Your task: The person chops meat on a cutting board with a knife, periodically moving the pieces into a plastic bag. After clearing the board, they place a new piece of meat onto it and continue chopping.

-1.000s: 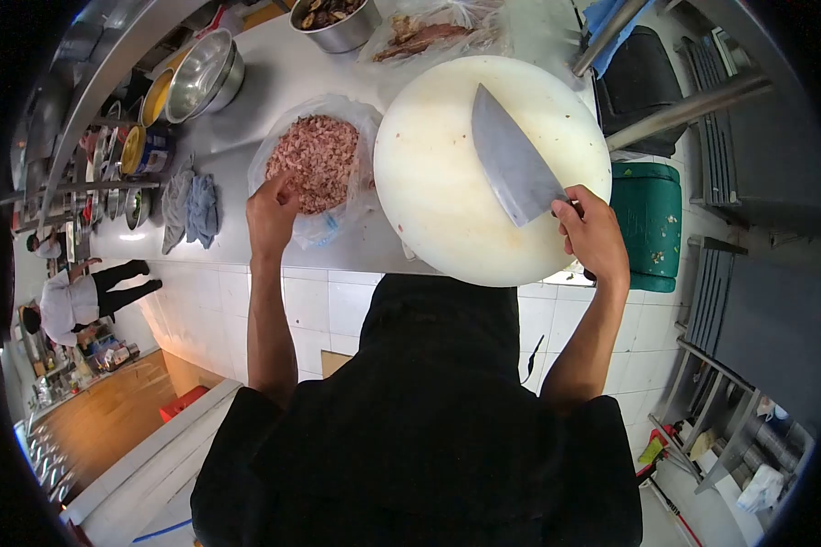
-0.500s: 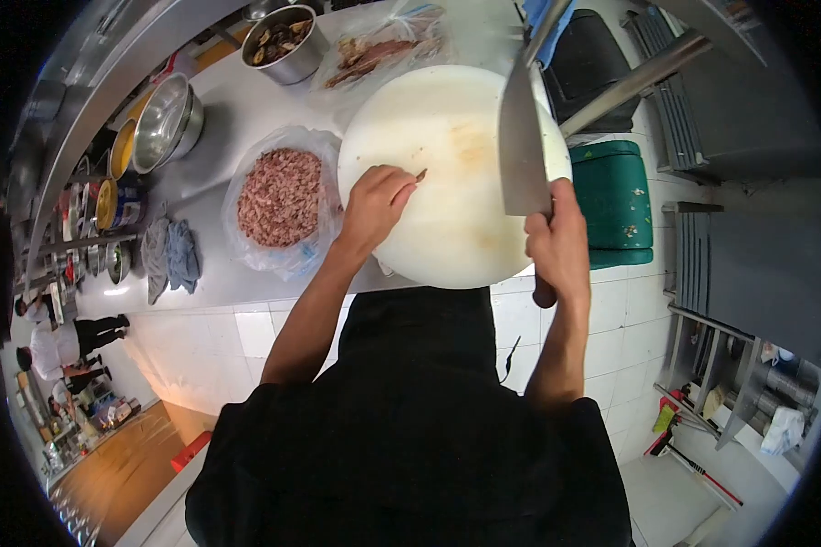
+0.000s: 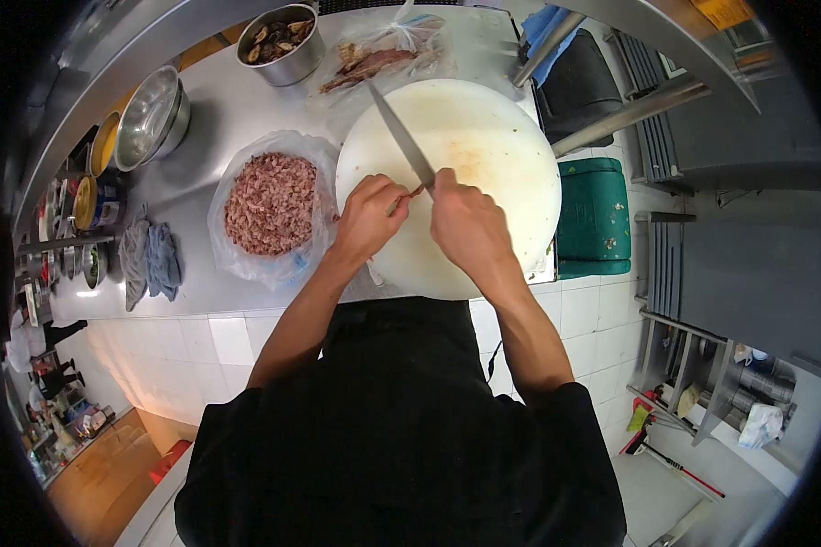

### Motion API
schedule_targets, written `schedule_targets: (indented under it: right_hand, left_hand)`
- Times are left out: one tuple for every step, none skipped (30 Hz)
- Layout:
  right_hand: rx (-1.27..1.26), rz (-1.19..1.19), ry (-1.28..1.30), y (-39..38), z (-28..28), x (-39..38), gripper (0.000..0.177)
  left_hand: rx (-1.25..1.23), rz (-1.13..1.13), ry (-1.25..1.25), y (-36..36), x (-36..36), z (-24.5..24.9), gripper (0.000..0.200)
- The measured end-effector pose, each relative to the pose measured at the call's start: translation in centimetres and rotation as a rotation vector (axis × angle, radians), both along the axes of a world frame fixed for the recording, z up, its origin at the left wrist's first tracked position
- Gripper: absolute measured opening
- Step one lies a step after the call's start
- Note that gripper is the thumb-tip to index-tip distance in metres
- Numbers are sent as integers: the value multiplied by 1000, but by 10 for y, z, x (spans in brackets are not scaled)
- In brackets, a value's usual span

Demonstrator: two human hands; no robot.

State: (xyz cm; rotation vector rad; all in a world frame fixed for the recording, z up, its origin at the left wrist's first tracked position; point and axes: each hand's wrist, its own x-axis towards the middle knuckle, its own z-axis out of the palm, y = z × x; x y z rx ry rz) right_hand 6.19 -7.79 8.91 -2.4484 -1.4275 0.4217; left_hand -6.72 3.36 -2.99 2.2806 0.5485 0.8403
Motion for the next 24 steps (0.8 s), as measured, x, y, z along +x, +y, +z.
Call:
schedule_targets:
  right_hand:
    - [-18,18,-2,4,-15,2,15]
    - [-36,31,-3,5,-24,2,17]
    - [-32,42,-16,6,-20,6,17]
    - [-30,57,-25,6,-13,10,16]
    - [-34,63,-24,2,-7,8,16]
    - [-21,40,-7,2,2,6,16]
    - [-9,18,8,2,13,3,16]
    - [0,-6,26,3,17,1,17]
    - [-28,21,12,4,12,-1,13]
    - [-52,48,-3,8,2,-2,11]
    - [-76,74,-19,11,-9,-3,8]
    - [-62,68,18,15,-16,-3,8]
    - [-56,71,25,13,-17,-1,9]
    - [-48,83,26,14,-14,5,9]
    - [-46,90,36,13,-11,6,10]
    - [-47,64,59,12,-3,4,12]
    - [-48,40,80,12,8,3,14]
    - [-53,17,103,12,13,2,16]
    - [-72,32,63,13,12,-1,16]
    - [-89,48,22,16,9,-5,15]
    - [-105,62,-19,17,6,-8,15]
    - [-90,73,2,19,-2,-6,15]
    - [-74,84,24,22,-13,-4,14]
    - [-56,95,43,25,-17,-3,14]
  left_hand:
    - [2,3,9,0,0,1,13]
    - [5,1,19,-1,-1,2,13]
    - [3,6,8,1,2,2,13]
    - [1,14,2,2,3,1,13]
    - [-8,13,5,0,0,-1,13]
    - [-13,22,-3,0,0,-1,13]
    - [-19,31,-14,0,1,0,12]
    - [-28,39,-20,-1,1,0,12]
    - [-33,42,-26,-2,0,-1,12]
    - [-34,43,-32,-1,0,-1,11]
    - [-34,45,-39,0,-1,-2,11]
    - [-26,56,-25,0,-4,-1,11]
    - [-19,68,-13,0,-9,-1,11]
    - [-8,88,-6,2,-13,0,11]
    - [-6,121,-29,2,-22,4,12]
    - [-2,151,-52,3,-32,10,12]
    - [3,185,-78,7,-40,14,12]
    - [12,191,-67,11,-50,14,12]
    - [-26,215,-72,12,-58,15,12]
    - [-62,240,-78,13,-65,17,12]
    - [-96,263,-84,14,-69,20,11]
    - [-57,274,-102,16,-72,22,12]
    - [-77,269,-93,17,-75,23,12]
    - [-96,266,-86,17,-78,24,12]
